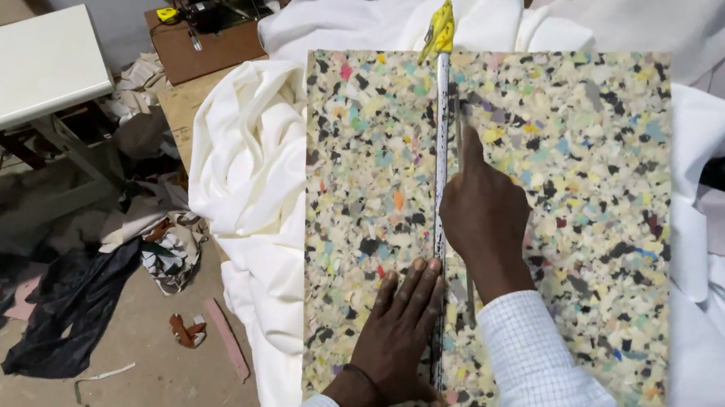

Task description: The person measures a piece of multicolored speckled fabric using a tape measure and a metal ruler, marking it with a pen. They then use a utility knife to cut the fabric along the marked line. The person also measures a wooden plank and a dark foam sheet.

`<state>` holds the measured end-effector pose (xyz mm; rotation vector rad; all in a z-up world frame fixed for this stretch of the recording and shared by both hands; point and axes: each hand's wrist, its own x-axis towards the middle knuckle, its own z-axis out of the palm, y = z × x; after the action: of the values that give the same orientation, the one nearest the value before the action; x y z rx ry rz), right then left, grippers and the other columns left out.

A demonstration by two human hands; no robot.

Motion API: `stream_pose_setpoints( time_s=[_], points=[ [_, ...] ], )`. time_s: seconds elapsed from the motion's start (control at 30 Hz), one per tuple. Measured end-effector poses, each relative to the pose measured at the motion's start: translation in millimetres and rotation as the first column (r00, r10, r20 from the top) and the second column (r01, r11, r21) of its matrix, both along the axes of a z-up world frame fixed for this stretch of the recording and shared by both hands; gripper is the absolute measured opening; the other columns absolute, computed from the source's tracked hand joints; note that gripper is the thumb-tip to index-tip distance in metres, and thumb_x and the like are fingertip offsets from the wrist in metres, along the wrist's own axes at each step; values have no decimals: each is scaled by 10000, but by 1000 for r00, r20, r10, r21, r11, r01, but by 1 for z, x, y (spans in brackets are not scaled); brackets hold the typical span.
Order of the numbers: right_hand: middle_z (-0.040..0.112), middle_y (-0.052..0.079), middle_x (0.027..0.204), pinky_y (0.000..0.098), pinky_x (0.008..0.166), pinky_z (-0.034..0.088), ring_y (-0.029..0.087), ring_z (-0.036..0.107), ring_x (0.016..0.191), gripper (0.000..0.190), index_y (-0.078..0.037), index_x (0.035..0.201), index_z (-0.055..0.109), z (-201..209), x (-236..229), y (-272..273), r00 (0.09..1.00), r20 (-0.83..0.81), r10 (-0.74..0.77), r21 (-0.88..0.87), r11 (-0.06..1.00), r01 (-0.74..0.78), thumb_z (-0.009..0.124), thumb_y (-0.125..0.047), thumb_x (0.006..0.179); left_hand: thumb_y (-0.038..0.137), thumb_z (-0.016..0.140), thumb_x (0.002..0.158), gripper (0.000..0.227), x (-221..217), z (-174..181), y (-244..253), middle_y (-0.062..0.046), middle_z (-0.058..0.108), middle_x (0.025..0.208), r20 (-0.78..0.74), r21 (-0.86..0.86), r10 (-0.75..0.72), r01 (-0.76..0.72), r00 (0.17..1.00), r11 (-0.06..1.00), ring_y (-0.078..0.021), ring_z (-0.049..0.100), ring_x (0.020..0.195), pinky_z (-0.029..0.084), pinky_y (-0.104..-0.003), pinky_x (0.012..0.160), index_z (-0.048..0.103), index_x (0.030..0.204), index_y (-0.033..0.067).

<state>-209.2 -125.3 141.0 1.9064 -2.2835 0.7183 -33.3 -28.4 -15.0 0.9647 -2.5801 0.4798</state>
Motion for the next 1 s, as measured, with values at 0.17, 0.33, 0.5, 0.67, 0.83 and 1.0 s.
stream_pose_setpoints(
  time_s=[0.17,0.33,0.5,0.67,0.83,1.0],
  points=[
    [836,206,915,598,555,591,437,773,689,657,-91,1714,553,23,0,-40,1000,-9,-23,3,1000,23,670,-120,1069,1524,969,84,2498,-1,1,-2,-208,35,1961,20,-51,27,-26,999,998,-396,25,1825,-10,-577,1497,83,1846,-9],
    [842,247,1104,664,720,648,513,804,944,573,-155,1638,630,25,-7,-73,994,-89,-63,52,996,68,700,-177,1070,1391,897,199,2313,-3,0,-1,-211,-18,1963,-5,13,16,-16,1000,1000,-406,-31,1826,-39,-591,1483,61,1845,-3],
    [833,255,1023,696,735,662,546,822,902,586,-172,1624,696,4,-14,-49,992,-126,17,49,999,-11,671,-226,1040,1117,969,324,2080,1,8,1,-210,-8,1964,14,224,-39,35,999,974,-413,-28,1820,-40,-610,1474,93,1853,13],
    [848,291,1061,754,861,650,573,837,1000,632,-171,1689,639,-2,8,45,998,-24,59,154,987,-54,559,-252,1067,1035,872,395,1955,1,6,-3,-204,-20,1972,-2,370,-87,81,996,925,-419,-48,1819,-70,-613,1465,83,1872,26],
    [857,228,1117,614,707,700,439,853,858,734,-118,1813,469,-83,21,167,993,-57,101,164,982,-91,653,-170,1104,917,987,339,1970,1,10,-2,-186,21,1977,-37,383,-70,79,997,921,-406,13,1825,-20,-612,1471,114,1874,44],
    [807,79,982,471,478,505,301,662,550,820,-203,1828,413,-164,44,292,998,-23,66,238,969,-59,669,-164,1050,1052,1035,525,1943,3,6,-2,-207,34,1962,-5,293,-76,74,997,953,-408,33,1831,28,-603,1489,99,1862,-2]
  ],
)
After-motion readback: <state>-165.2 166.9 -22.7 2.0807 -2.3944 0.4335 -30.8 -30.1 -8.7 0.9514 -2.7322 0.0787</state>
